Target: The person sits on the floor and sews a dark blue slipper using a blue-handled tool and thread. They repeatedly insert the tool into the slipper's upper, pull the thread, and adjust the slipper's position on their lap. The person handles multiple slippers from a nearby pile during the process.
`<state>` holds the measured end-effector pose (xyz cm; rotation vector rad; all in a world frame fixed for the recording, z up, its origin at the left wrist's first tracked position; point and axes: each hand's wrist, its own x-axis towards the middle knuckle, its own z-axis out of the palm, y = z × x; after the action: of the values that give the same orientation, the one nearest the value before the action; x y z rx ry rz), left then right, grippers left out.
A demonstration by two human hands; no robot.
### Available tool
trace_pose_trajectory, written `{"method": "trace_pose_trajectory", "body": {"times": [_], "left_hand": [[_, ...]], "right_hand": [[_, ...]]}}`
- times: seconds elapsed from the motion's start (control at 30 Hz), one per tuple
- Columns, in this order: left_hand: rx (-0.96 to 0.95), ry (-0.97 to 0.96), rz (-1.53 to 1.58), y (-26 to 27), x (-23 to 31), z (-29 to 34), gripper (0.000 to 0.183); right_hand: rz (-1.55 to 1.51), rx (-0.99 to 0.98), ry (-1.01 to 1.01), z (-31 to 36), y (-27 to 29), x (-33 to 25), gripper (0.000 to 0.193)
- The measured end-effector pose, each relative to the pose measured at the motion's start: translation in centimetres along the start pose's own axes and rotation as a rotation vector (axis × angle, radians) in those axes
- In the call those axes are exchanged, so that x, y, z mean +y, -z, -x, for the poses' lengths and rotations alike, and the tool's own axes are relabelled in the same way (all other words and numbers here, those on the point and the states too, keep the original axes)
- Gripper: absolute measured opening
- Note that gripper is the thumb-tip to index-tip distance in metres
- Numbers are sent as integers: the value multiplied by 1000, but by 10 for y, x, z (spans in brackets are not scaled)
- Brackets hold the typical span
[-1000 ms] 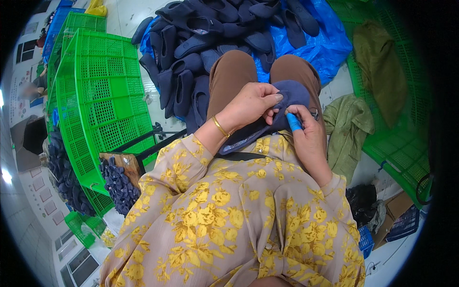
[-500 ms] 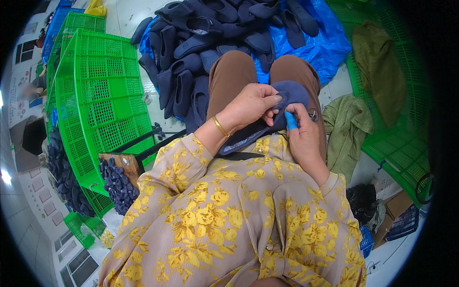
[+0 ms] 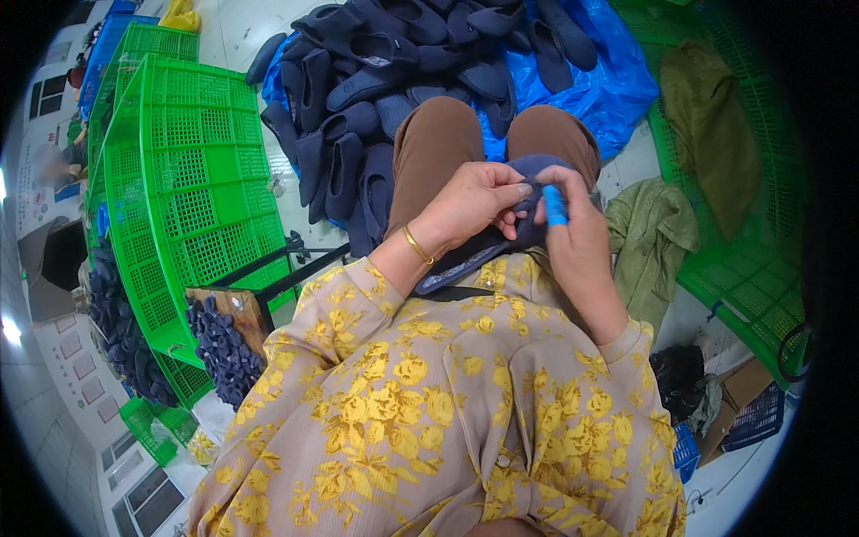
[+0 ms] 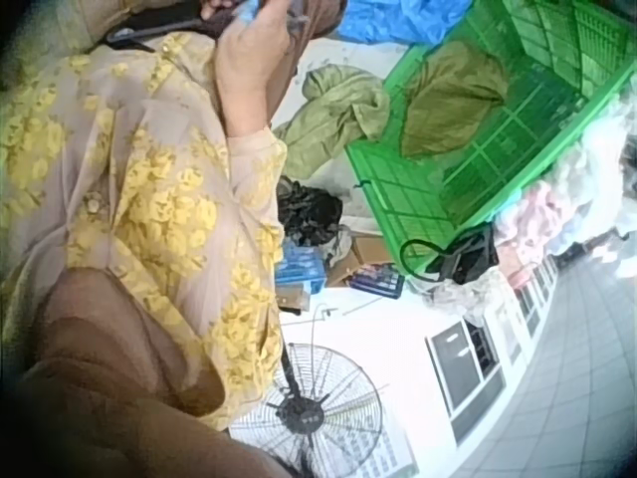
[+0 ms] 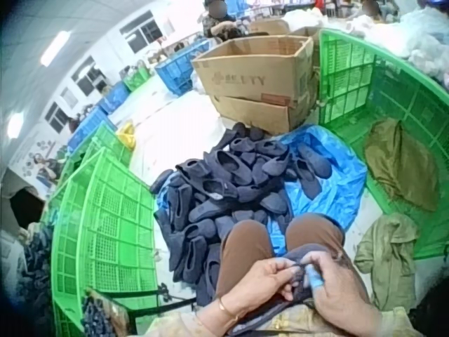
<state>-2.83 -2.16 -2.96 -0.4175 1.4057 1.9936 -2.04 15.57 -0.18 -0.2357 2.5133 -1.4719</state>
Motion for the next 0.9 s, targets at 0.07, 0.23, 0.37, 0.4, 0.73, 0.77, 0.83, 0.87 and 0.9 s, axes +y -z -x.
{"method": "trace_pose_trajectory", "body": {"times": [0.07, 0.23, 0.37, 0.4, 0.73, 0.77, 0.83, 0.87, 0.9], "left_hand": [[28, 27, -15, -1, 6, 2, 15], [12, 69, 27, 1, 9, 2, 14], [-41, 50, 38, 4, 4, -1, 15], [-50, 41, 34, 5, 3, -2, 15], [-20, -70, -166, -6, -6, 2, 16], [9, -75, -171, -6, -4, 2, 16], [37, -77, -187, -7, -1, 0, 17], [40, -75, -201, -7, 1, 0, 17], [49, -72, -210, -7, 1, 1, 17]], "right_hand": [[104, 137, 129, 1, 6, 4, 23], [183, 87, 132, 9, 14, 0, 27], [245, 22, 260, 0, 4, 1, 30], [277, -19, 263, -3, 5, 0, 29], [-404, 155, 130, -36, -1, -20, 5], [-589, 109, 62, -39, 7, -21, 7], [-789, 78, -153, -38, 18, -24, 13], [-867, 65, -178, -36, 23, -25, 14], [-944, 42, -207, -32, 28, -24, 14]]}}
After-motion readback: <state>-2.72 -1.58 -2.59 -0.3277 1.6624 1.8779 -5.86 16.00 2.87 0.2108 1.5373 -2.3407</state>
